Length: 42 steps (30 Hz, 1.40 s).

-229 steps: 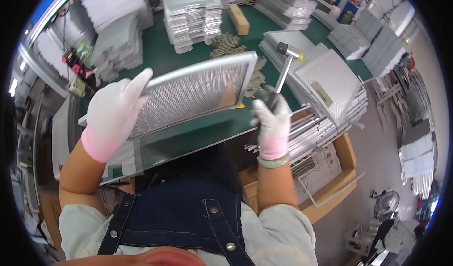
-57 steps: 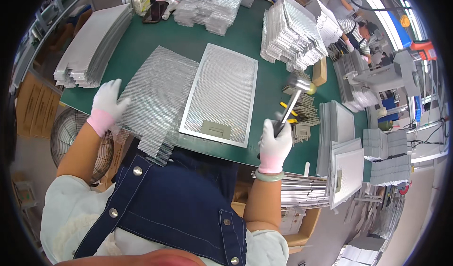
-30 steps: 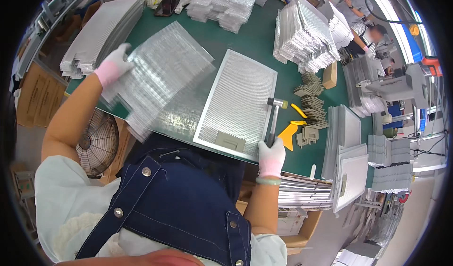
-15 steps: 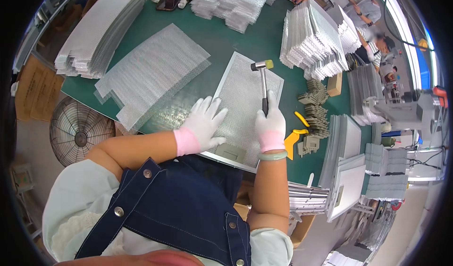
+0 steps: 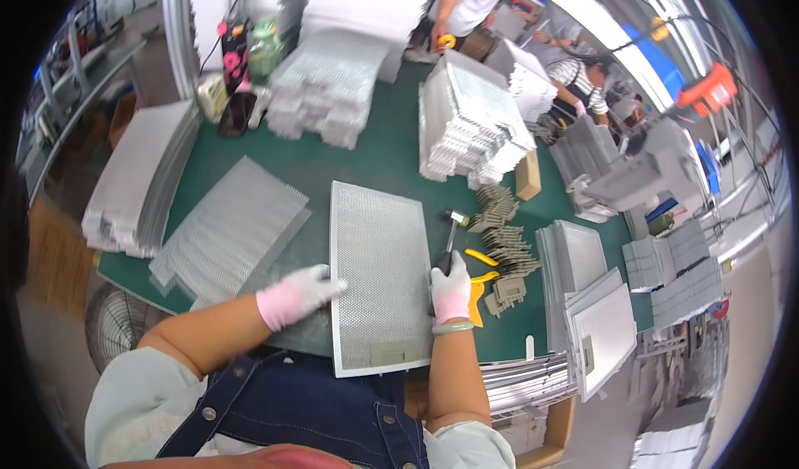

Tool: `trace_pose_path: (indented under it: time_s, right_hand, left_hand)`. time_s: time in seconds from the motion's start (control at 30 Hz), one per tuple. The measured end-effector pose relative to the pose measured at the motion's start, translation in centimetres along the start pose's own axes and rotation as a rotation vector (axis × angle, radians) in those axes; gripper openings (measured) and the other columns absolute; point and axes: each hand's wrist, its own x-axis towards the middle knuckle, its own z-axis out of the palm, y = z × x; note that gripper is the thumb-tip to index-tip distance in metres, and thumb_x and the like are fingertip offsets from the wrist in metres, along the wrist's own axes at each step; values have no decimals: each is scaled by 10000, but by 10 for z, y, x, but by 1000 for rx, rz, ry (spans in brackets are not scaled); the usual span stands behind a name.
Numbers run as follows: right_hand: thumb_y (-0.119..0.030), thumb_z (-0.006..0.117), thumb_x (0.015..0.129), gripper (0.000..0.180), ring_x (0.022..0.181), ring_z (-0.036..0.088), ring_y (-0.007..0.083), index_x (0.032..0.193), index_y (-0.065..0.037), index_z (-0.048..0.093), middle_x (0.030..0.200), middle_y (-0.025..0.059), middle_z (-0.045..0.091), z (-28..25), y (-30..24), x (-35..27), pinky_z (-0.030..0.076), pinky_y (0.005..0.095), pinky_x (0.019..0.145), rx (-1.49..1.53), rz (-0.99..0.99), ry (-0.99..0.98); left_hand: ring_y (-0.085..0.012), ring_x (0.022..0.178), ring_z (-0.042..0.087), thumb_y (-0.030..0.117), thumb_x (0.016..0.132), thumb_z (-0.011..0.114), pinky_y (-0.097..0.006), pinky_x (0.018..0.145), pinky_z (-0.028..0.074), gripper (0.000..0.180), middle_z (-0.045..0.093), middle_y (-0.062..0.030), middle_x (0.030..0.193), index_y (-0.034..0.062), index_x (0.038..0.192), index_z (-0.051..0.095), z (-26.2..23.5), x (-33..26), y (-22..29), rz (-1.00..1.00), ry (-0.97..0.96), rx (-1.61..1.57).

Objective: The person assembles rectangular metal frames by placing mesh sheets into frames and securing them with a hammer. They handle the components one at a time, tapping the edges to fasten the mesh, and stack the finished units on the table.

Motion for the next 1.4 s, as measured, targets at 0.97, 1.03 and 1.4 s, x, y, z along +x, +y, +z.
trace_pose_path:
  time_s: [0.97,1.03,1.4]
  right_hand:
    - [118,493,838,667,1296,492,347,1481,38,335,1442,228,439,-59,-207,-197,402,512,1111,954,-762,463]
    - [70,509,831,665,1291,483,342,1475,31,344,1435,229,440,-65,-197,-204,387,495,1113,691,-743,307]
    - [-291,599,845,673,1303,419,407,1428,-14,411,1383,245,461,-128,-235,-218,307,495,1138,34,-413,-148]
  left_hand:
    - [-399,1065,592,-40,845,555,-451,934,477,559,589,-226,1147,124,1379,576,163,1,247,1555,24,463]
    - [-411,1092,587,-43,825,570,-455,958,471,599,578,-233,1180,141,1394,565,158,-12,248,1614,-4,544]
    - [-445,1116,584,-73,760,606,-485,970,479,736,538,-254,1279,205,1435,514,143,-48,255,1617,-75,707]
